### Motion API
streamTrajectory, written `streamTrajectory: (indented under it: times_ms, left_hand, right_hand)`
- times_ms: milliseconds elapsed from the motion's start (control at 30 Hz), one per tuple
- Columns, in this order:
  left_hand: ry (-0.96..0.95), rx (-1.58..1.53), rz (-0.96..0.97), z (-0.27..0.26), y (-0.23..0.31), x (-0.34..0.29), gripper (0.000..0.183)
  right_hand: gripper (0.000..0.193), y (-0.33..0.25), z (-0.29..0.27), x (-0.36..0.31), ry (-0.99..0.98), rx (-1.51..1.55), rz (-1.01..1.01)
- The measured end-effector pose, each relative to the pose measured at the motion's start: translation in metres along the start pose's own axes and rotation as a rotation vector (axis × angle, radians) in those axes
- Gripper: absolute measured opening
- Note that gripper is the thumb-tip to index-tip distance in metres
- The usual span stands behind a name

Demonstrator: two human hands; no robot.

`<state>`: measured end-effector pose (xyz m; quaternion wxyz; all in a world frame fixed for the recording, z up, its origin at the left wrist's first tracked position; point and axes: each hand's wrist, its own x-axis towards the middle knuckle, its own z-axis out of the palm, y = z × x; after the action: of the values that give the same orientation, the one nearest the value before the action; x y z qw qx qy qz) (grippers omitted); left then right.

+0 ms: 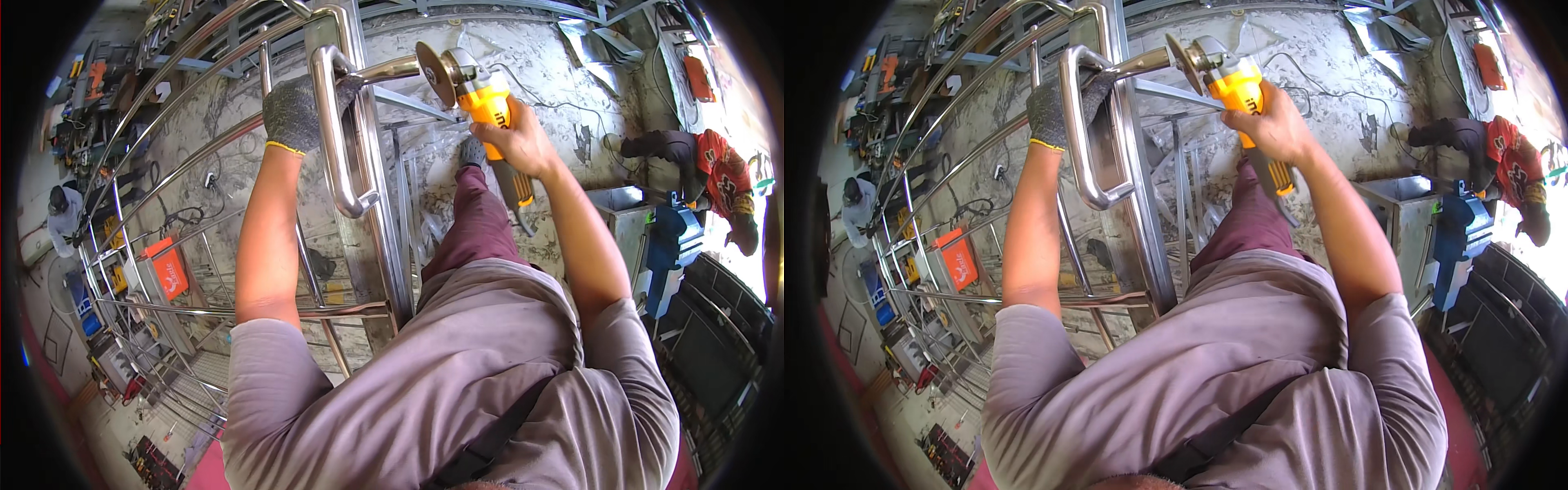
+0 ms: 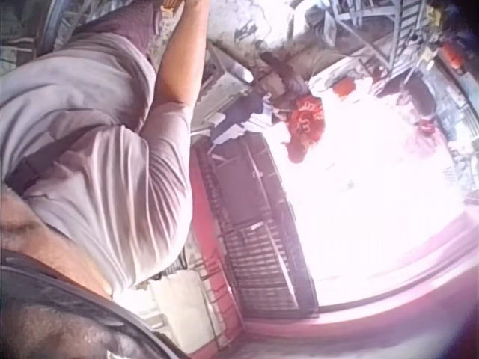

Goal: Measuring, marking, and using an angle grinder to cut or trim components of a stainless steel rack/frame.

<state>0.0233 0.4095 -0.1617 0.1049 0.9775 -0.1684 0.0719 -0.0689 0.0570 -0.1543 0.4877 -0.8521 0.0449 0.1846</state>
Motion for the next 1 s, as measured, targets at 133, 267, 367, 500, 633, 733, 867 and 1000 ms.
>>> streamTrajectory:
  times_ms: [133, 267, 367, 500, 633, 733, 867, 1000]
  left_hand:
    - [-0.007, -0.109, 0.035, -0.003, 0.003, 0.004, 0.062]
    - [-0.082, -0.035, 0.018, -0.017, 0.023, 0.002, 0.039]
    - [-0.02, -0.064, 0.035, -0.011, 0.015, 0.0, 0.039]
    - [0.013, 0.049, 0.046, 0.007, 0.001, -0.002, 0.04]
    - [0.018, 0.083, 0.021, 0.014, -0.01, -0.005, 0.044]
    - [0.044, -0.041, 0.018, 0.015, -0.001, 0.001, 0.057]
    - [-0.013, 0.058, 0.05, 0.026, -0.021, 0.001, 0.047]
    - [0.007, -0.017, 0.067, 0.014, -0.035, -0.014, 0.025]
  right_hand:
    - [0.057, -0.006, -0.015, 0.011, -0.002, -0.089, -0.089]
    - [0.051, 0.0, -0.014, 0.009, -0.151, 0.046, -0.02]
    - [0.044, 0.003, -0.003, -0.004, -0.224, 0.211, 0.042]
    - [0.036, 0.008, 0.007, -0.021, -0.362, 0.607, 0.275]
    - [0.035, 0.005, -0.004, -0.044, -0.416, 0.793, 0.381]
    - [0.037, 0.02, -0.03, -0.06, -0.425, 0.808, 0.378]
    - [0.039, 0.015, -0.056, -0.074, -0.326, 0.911, 0.333]
    - [0.033, -0.005, -0.062, -0.052, -0.022, 0.928, 0.409]
